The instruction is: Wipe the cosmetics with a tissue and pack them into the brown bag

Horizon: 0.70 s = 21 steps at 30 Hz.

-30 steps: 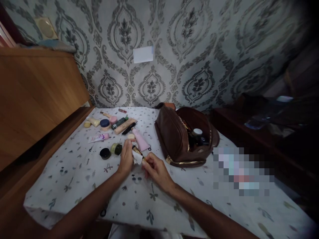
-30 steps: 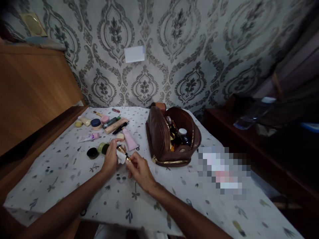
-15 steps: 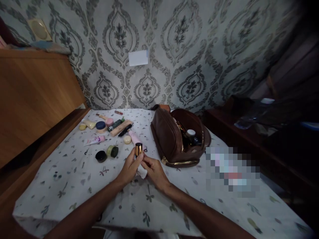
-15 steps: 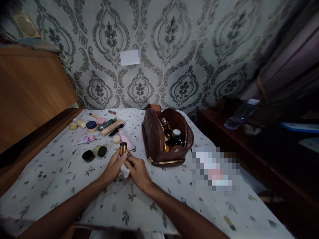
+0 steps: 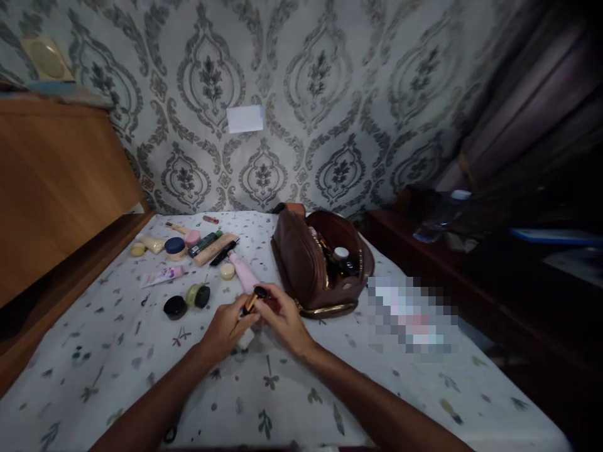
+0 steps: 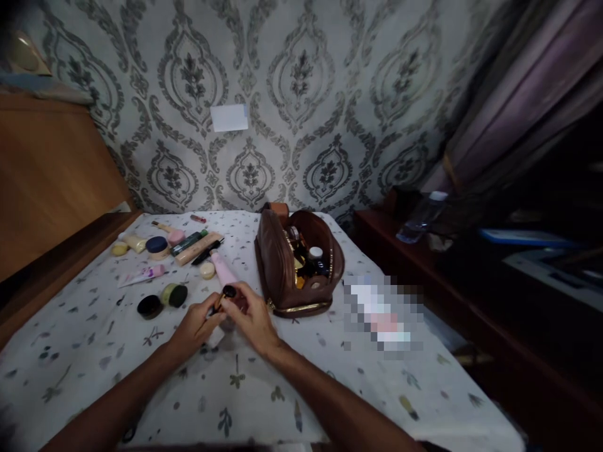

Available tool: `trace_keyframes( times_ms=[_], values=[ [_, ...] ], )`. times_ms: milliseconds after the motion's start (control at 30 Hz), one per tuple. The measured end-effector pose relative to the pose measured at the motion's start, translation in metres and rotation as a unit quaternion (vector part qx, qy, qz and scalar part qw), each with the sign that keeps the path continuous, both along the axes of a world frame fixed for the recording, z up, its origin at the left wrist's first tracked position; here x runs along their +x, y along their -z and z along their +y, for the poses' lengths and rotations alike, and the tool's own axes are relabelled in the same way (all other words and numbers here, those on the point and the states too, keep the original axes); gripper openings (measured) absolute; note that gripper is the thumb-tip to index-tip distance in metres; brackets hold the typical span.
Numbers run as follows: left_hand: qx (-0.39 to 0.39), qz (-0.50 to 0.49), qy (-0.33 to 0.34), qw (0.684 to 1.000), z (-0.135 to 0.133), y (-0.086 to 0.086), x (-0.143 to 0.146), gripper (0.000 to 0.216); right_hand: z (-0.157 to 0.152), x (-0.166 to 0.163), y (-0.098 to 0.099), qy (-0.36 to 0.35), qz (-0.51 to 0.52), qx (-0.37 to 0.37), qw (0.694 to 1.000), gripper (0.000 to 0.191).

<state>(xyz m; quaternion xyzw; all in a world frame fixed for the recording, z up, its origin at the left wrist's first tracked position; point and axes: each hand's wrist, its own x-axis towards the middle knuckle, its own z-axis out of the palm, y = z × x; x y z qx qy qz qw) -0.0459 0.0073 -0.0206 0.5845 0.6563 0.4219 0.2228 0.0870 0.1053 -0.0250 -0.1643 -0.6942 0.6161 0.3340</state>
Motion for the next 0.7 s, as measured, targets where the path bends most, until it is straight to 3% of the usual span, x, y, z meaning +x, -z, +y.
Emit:
trace_keyframes(
  times_ms=[200,433,600,700],
  values=[
    [0.017,-0.013,0.001,1.0,-0.001,0.003,0.001,0.037,-0.003,-0.001,-0.001,-0.059,0.011,-0.066,0.996,0.048],
    [0.068,0.075,-0.025,0.995,0.0,0.008,-0.003,0.043,-0.007,0.004,-0.006,-0.015,0.037,0.002,0.999,0.039],
    [0.154,0.154,-0.054,0.974,0.007,-0.014,0.006,0.043,-0.003,0.043,-0.043,-0.025,0.028,0.027,0.999,0.026],
    [0.161,0.211,0.006,0.964,0.023,-0.041,0.02,0.029,0.015,0.077,-0.076,0.031,0.002,0.112,0.993,0.026]
  ],
)
